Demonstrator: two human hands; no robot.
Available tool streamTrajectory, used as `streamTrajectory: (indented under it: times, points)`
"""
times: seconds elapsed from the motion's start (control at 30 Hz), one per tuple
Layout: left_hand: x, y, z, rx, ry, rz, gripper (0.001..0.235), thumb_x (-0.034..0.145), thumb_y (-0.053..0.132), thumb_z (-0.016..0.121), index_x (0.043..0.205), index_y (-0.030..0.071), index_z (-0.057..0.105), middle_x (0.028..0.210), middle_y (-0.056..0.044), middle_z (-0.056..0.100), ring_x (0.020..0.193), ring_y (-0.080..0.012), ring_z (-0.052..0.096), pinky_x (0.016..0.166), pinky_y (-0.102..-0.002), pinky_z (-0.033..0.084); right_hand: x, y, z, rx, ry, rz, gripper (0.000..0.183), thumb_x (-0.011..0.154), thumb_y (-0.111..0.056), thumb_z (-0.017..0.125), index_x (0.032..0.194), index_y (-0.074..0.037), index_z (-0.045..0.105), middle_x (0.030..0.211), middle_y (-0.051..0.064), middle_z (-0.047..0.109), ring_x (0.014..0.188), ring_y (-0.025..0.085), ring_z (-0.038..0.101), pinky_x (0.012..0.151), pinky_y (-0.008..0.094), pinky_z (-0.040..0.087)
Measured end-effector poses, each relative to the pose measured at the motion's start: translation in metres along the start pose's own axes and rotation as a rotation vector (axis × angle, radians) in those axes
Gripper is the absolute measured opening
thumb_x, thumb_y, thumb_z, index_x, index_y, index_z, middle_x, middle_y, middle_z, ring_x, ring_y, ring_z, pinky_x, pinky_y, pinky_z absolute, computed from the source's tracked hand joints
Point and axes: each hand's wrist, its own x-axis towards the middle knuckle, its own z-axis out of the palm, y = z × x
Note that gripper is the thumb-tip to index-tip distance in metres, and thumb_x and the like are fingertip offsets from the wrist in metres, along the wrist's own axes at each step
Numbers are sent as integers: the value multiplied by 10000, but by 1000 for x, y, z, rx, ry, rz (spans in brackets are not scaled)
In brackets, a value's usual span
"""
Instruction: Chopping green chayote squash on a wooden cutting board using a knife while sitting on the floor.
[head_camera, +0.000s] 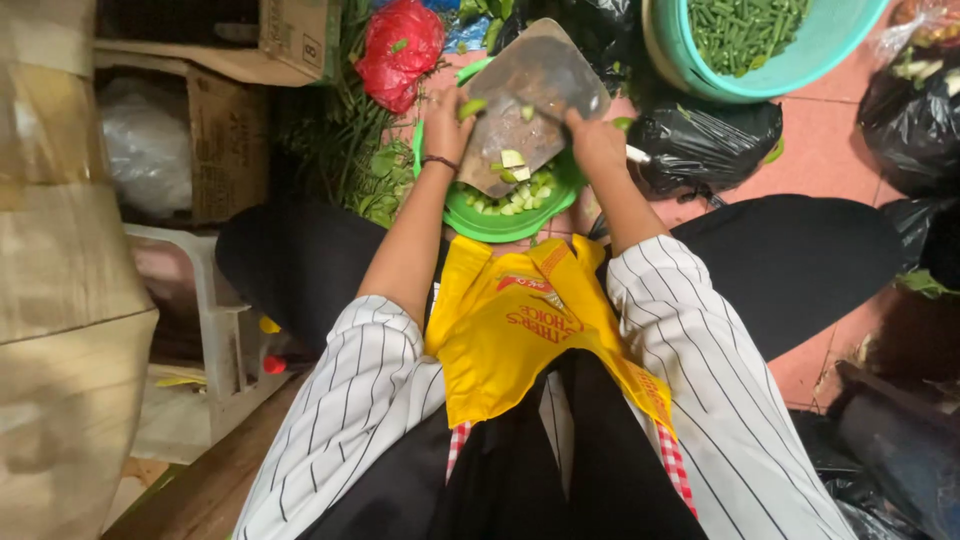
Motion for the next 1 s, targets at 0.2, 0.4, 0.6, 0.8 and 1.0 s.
streamTrajectory:
  times: [0.2,0.4,0.6,0.8,1.0]
  points:
    - [-14,26,-11,140,-167,203,469,641,70,896,959,63,551,1024,-198,576,954,-427,594,771,-494,492,-43,-18,-36,-57,-151,-280,320,961,-95,507,1224,-237,622,894,162,727,834,370,734,660,482,570]
    - [-22,8,4,60,-279,16,354,759,56,820,1004,91,568,983,-139,660,907,-368,663,793,-452,532,-79,-23,-55,-36,-341,-266,270,985,-147,480,1188,-208,647,930,179,734,886,387,729,759,512,566]
    - [-49,28,37,42,-151,135,346,737,42,821,1030,145,669,950,-151,678,904,-363,679,791,-453,550,-101,-36,-41,157,-227,46,243,994,-126,434,1162,-34,583,947,284,714,871,469,705,741,577,538]
    - [-54,42,33,67,-78,25,345,743,33,819,1024,152,657,924,-168,612,811,-374,652,741,-479,530,-100,-63,-25,185,-173,59,194,990,-125,421,1119,-20,521,888,306,707,824,490,701,713,577,543]
    - [-54,41,37,11,-91,-18,362,731,9,824,1012,143,641,918,-159,611,787,-350,660,724,-462,532,-98,-65,-29,181,-209,55,197,986,-99,425,1145,-28,516,881,299,711,835,490,702,736,575,543]
